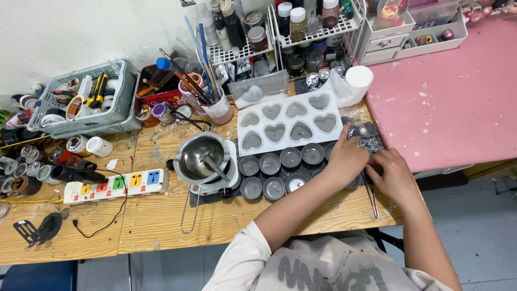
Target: Placing candle wicks into small metal tins on a production workbench.
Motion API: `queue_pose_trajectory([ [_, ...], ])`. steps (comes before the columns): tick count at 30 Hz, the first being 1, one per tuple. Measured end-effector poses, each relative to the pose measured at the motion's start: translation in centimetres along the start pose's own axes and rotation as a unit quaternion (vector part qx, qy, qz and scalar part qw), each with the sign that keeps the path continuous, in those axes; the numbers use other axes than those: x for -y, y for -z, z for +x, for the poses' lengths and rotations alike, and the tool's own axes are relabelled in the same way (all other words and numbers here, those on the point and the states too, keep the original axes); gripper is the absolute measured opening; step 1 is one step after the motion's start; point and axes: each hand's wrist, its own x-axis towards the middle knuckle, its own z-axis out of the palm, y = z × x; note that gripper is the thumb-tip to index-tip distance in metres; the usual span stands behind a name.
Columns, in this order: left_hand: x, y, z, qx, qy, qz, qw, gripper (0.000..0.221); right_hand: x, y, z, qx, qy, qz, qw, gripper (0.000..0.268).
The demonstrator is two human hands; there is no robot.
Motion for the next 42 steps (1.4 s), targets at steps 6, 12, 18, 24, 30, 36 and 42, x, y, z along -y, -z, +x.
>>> queue_pose_trajectory([
  [6, -0.4, -1.4, -0.2, -0.028, -0.005, 0.024, 0.999, 0.016, -0.4, -0.1, -1.3, -0.021, -0.037, 0.031, 0.999, 0.012],
  [12, 0.0, -1.4, -0.8, -0.049, 0.011, -0.020, 0.999, 0.019, 0.1, -0.2, -1.5, -0.091, -0.026, 0.056, 0.994, 0.010],
  [18, 1.8, 0.6, -0.5, -0.024, 0.039, -0.174, 0.984, 0.029, 0.8, -0.4, -1.6, -0.139, -0.084, 0.146, 0.976, 0.006],
  [24, 1.9, 4.9, -2.4, 0.006, 0.129, -0.341, 0.931, 0.040, 2.7, 1.0, -1.4, -0.167, -0.075, 0.187, 0.965, 0.008],
  [30, 2.3, 4.5, -3.8, -0.084, 0.122, -0.454, 0.879, 0.033, 4.0, 1.3, -1.3, -0.193, 0.009, 0.170, 0.966, 0.007],
  [36, 0.9, 5.9, -5.6, -0.152, 0.150, -0.496, 0.841, 0.027, 5.4, 0.1, -1.7, -0.197, -0.011, 0.283, 0.939, 0.004],
  [42, 3.9, 5.7, -7.6, -0.215, 0.146, -0.647, 0.716, 0.029, 4.9, -0.9, -2.3, -0.173, -0.051, 0.476, 0.861, 0.003],
])
